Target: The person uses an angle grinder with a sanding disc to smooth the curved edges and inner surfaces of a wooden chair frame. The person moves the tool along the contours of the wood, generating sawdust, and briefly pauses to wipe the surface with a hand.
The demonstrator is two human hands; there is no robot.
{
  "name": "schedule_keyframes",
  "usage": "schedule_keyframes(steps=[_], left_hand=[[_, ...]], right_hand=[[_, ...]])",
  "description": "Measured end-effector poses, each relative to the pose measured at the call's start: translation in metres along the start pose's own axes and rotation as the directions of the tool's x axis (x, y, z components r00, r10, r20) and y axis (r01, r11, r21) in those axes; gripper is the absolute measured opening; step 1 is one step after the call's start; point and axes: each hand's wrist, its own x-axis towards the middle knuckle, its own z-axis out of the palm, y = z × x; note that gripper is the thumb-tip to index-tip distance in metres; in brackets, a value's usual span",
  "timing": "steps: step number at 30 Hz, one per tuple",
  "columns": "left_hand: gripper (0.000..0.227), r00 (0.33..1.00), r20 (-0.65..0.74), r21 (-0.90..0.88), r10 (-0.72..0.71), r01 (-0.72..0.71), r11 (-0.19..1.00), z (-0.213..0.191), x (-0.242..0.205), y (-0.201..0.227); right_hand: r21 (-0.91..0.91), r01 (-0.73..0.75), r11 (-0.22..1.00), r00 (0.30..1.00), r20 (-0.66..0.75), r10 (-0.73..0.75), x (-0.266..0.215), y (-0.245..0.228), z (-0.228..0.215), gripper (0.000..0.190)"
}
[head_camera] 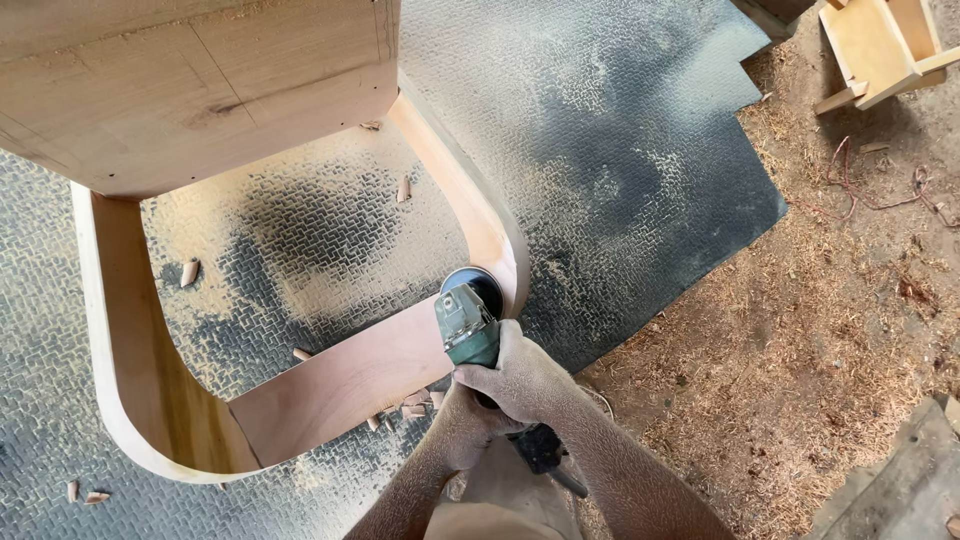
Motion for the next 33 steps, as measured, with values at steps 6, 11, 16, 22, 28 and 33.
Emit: schedule_keyframes(steps=[6,11,16,22,28,33], left_hand=[[0.048,0.967,0.037,0.304,0.253,-0.252,0.919,0.004,-0.008,0.013],[0.064,0.971,-0.131,-0.093,-0.198,0.187,0.978,0.013,-0.031,0.045],[0.063,0.974,-0.127,-0.236,-0.186,0.152,0.96,0.015,-0.036,0.066],[0.061,0.924,0.001,0.317,0.383,-0.364,0.876,-0.018,0.015,0.045],[0.053,0.97,0.058,-0.106,0.235,-0.228,0.968,-0.018,0.038,0.033],[0.069,0.985,-0.015,-0.129,0.173,-0.174,0.976,-0.014,0.024,0.03]], right_hand=[[0.075,0.022,0.997,0.999,0.034,-0.025,0.001,0.004,0.007,0.081],[0.166,0.001,0.986,0.991,0.134,-0.024,0.001,0.008,0.014,0.079],[0.135,0.059,0.989,0.989,0.126,-0.076,-0.004,-0.005,0.007,0.079],[-0.092,-0.092,0.991,0.994,-0.062,0.086,0.003,-0.039,-0.025,0.077],[-0.131,-0.096,0.987,0.993,-0.087,0.085,0.006,-0.049,-0.042,0.077],[-0.126,-0.021,0.992,0.999,-0.048,0.015,0.011,-0.034,-0.028,0.079]])
